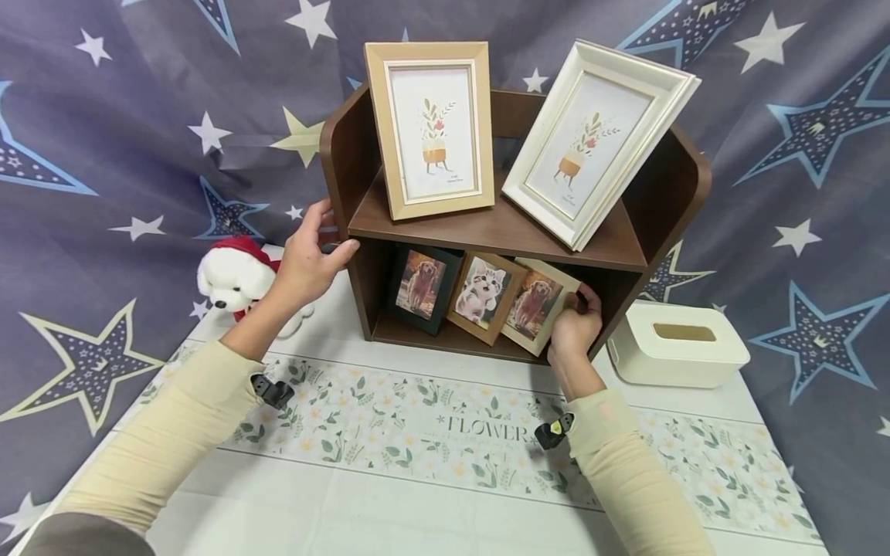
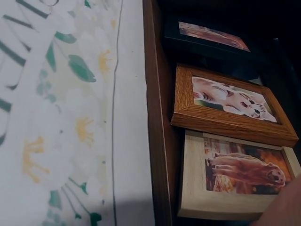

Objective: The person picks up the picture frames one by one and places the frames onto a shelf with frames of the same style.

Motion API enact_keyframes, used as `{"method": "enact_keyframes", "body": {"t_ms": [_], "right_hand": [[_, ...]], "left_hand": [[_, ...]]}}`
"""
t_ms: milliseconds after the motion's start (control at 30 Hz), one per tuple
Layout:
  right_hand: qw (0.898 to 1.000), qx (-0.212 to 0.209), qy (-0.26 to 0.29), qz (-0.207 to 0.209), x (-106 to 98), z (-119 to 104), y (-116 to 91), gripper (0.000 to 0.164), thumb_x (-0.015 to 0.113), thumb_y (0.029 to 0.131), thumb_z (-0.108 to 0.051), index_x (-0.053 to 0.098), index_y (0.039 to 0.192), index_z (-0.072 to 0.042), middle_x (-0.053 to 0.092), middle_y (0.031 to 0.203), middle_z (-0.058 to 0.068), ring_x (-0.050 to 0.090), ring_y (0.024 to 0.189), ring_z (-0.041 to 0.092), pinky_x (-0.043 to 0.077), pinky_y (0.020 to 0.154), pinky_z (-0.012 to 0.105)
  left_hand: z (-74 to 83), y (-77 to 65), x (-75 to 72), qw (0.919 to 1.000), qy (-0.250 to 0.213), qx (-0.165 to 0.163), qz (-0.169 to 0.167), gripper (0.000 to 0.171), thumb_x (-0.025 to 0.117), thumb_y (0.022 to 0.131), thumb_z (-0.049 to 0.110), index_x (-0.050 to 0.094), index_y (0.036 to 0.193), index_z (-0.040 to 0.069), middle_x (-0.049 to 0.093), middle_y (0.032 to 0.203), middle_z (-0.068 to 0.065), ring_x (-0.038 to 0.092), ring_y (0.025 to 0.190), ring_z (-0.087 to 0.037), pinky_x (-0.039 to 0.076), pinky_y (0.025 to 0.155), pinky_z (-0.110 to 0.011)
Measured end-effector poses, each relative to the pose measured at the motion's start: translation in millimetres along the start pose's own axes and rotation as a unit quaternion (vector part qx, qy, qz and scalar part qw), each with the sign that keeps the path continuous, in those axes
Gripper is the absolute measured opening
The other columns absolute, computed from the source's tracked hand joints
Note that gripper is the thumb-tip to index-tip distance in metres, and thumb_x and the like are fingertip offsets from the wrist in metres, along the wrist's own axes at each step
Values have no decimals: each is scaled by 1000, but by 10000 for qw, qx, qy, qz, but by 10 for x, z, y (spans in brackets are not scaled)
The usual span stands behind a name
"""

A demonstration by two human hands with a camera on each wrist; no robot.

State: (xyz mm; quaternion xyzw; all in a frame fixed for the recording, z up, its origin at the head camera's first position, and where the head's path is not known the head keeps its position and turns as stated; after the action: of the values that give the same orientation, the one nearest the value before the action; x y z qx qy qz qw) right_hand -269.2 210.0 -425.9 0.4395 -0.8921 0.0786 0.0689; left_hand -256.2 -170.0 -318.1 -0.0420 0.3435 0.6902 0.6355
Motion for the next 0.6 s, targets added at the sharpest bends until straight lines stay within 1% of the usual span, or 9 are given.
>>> {"method": "enact_keyframes", "body": {"t_ms": [133, 200, 300, 367, 467, 600], "right_hand": [[9994, 112, -235, -210, -17, -11, -61, 33, 46, 107, -17, 50, 138, -9, 49, 107, -8, 53, 98, 4, 47, 88, 20], [9984, 131, -463, -282, -25, -16, -100, 38, 45, 107, -18, 47, 142, -5, 48, 109, -8, 52, 101, 5, 46, 92, 20], [9965, 143, -736, -373, -47, -28, -164, 43, 45, 106, -19, 45, 146, -2, 48, 116, -7, 50, 111, 9, 44, 99, 22], [9953, 118, -839, -460, -68, -45, -208, 45, 45, 106, -19, 44, 147, -2, 50, 124, -1, 50, 120, 14, 43, 105, 25], [9939, 103, -893, -633, -113, -75, -267, 47, 43, 107, -19, 42, 151, -2, 47, 138, 8, 46, 133, 20, 39, 113, 30], [9907, 125, -994, -924, -185, -131, -345, 50, 41, 108, -21, 36, 155, -5, 40, 152, 15, 40, 142, 23, 35, 120, 36]], "left_hand": [[2, -12, -33, 9999, 80, -98, -84, 64, 69, 97, 17, 38, 153, 12, 57, 144, -17, 60, 128, -34, 53, 103, -52], [4, -34, -57, 9997, 178, -111, -107, 65, 68, 97, 18, 37, 154, 12, 55, 146, -16, 58, 130, -34, 52, 104, -52], [18, -91, -98, 9994, 333, -5, -123, 67, 67, 98, 18, 35, 156, 8, 52, 149, -18, 57, 130, -35, 49, 108, -52], [26, -149, -126, 9986, 504, 88, -141, 67, 66, 98, 18, 34, 156, 5, 49, 151, -20, 56, 131, -36, 46, 111, -53], [33, -250, -167, 9967, 744, 233, -209, 68, 67, 98, 17, 34, 156, 4, 47, 152, -21, 55, 132, -37, 48, 108, -53], [65, -401, -236, 9942, 953, 419, -260, 69, 68, 97, 17, 34, 157, 8, 48, 149, -20, 55, 131, -37, 55, 99, -53]]}}
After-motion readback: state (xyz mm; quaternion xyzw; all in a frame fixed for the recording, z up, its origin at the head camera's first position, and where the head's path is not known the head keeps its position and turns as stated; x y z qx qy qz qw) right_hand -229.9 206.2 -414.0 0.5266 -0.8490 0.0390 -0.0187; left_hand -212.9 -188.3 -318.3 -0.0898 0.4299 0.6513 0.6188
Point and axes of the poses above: each hand's wrist, its own y-axis towards the middle knuckle, its own x-axis out of the palm, z = x × y, the point moved 1 cm from there along y, towards the middle knuckle
